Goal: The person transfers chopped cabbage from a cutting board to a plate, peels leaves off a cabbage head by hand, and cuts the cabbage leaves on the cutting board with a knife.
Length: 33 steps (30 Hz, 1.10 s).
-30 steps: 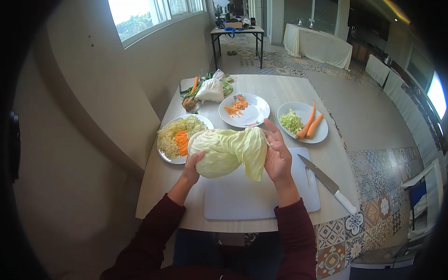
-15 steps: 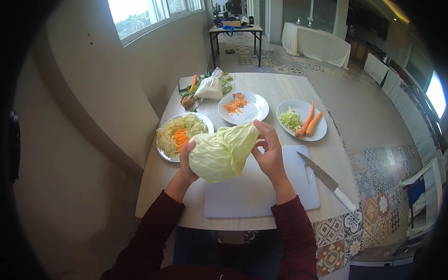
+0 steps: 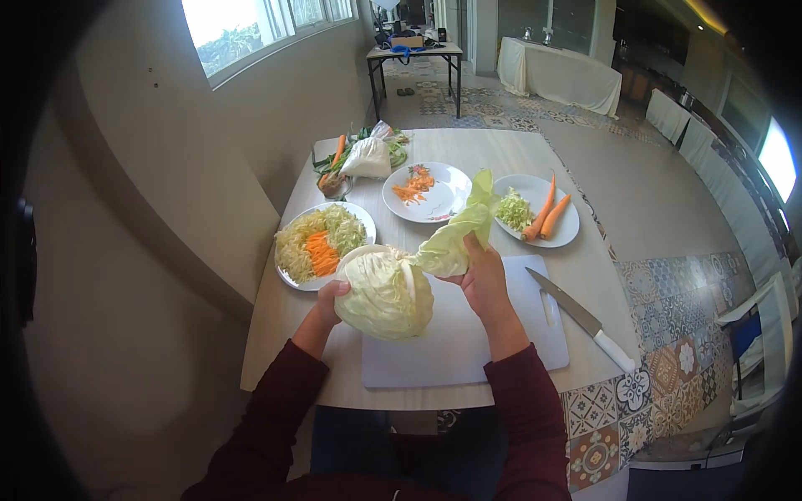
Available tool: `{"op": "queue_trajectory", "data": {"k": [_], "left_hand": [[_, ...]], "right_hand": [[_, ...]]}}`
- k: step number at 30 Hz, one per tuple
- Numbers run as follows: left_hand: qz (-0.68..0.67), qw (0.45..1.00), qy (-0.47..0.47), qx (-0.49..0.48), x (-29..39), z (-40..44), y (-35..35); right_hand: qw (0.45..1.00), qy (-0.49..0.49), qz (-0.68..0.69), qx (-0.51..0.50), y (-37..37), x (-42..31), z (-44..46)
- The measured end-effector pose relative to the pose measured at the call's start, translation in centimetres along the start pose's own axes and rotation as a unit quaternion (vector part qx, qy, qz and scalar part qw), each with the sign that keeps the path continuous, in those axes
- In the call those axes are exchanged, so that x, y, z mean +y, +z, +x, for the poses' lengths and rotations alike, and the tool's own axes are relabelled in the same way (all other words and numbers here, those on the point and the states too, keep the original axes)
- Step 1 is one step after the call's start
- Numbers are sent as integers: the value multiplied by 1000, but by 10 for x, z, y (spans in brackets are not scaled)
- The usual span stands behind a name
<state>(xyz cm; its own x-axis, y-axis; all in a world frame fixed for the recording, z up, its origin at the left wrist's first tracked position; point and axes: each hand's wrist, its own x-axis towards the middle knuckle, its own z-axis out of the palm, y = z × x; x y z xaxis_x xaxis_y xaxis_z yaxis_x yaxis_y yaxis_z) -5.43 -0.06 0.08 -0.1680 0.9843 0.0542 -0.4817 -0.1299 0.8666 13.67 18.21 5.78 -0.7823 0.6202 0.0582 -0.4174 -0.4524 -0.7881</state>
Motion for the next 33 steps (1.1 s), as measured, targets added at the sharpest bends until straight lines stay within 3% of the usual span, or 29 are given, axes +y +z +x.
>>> {"op": "queue_trajectory", "data": {"k": [3,9,12,16,19,22,25,28,33], "left_hand": [[-14,999,9,-27,-2,0,-5],[-63,996,36,50,0,6,20],[-71,991,23,108,3,8,50],[-127,987,-17,100,-2,11,52],[-177,978,-59,91,-3,12,50],[-194,972,-106,82,3,11,52],[-177,973,-126,79,3,11,51],[-164,978,-117,61,-5,12,48],[-136,986,-93,37,-6,6,47]], "right_hand": [[998,61,24,25,-4,-2,3],[995,-3,102,-1,1,3,1],[1000,-12,16,-2,2,15,2],[999,12,23,-26,-24,40,12],[990,-2,-111,-90,-26,41,10],[991,7,-99,-89,-19,38,6],[972,-69,-190,-123,-36,41,9],[881,-205,-422,-59,-37,40,12],[980,-36,-194,11,-10,26,8]]}}
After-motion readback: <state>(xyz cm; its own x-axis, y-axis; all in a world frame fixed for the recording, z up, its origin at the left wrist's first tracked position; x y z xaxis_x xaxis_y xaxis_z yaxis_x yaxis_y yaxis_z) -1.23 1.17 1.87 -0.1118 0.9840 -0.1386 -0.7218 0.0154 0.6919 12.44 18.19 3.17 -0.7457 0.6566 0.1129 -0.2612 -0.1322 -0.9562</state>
